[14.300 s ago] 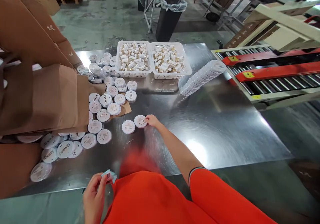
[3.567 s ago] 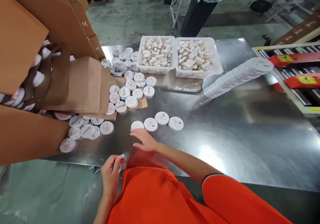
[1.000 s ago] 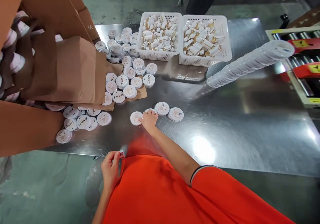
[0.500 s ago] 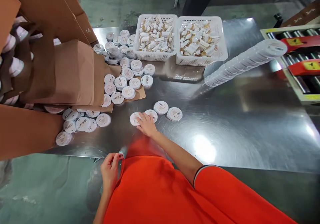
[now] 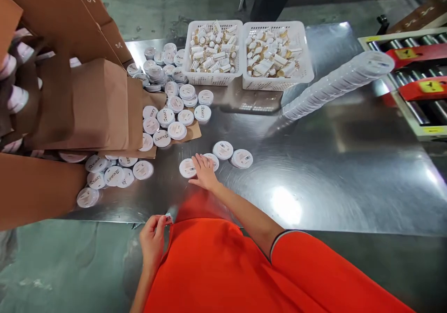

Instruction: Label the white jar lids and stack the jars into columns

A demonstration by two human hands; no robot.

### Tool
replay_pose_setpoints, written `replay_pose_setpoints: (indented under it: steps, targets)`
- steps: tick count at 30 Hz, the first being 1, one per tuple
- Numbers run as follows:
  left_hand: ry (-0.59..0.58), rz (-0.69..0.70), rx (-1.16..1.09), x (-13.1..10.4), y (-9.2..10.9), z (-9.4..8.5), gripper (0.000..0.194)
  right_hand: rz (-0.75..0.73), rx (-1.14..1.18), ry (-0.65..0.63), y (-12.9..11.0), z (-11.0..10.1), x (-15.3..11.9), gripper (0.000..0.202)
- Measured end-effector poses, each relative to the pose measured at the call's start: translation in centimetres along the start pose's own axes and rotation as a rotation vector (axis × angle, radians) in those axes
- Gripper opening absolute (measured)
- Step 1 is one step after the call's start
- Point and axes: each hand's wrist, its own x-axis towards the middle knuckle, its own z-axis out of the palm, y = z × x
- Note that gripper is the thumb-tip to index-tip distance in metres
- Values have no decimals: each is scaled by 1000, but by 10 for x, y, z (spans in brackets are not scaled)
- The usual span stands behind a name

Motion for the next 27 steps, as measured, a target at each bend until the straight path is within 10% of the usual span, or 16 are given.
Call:
replay_pose_setpoints:
  steps: [6, 13, 19, 27]
  targets:
    - [-8, -30, 7, 0, 1, -1, 38, -103, 20, -31, -14, 1, 22, 101]
    - [9, -33, 16, -1, -1, -3, 38, 69, 86, 263, 16, -30, -1, 78]
    - [-48, -23, 33, 4, -1, 1, 40, 308, -38, 159, 42, -21, -17, 63]
    - [-31, -29, 45, 5, 7, 2, 45, 275, 14, 153, 27, -4, -6, 63]
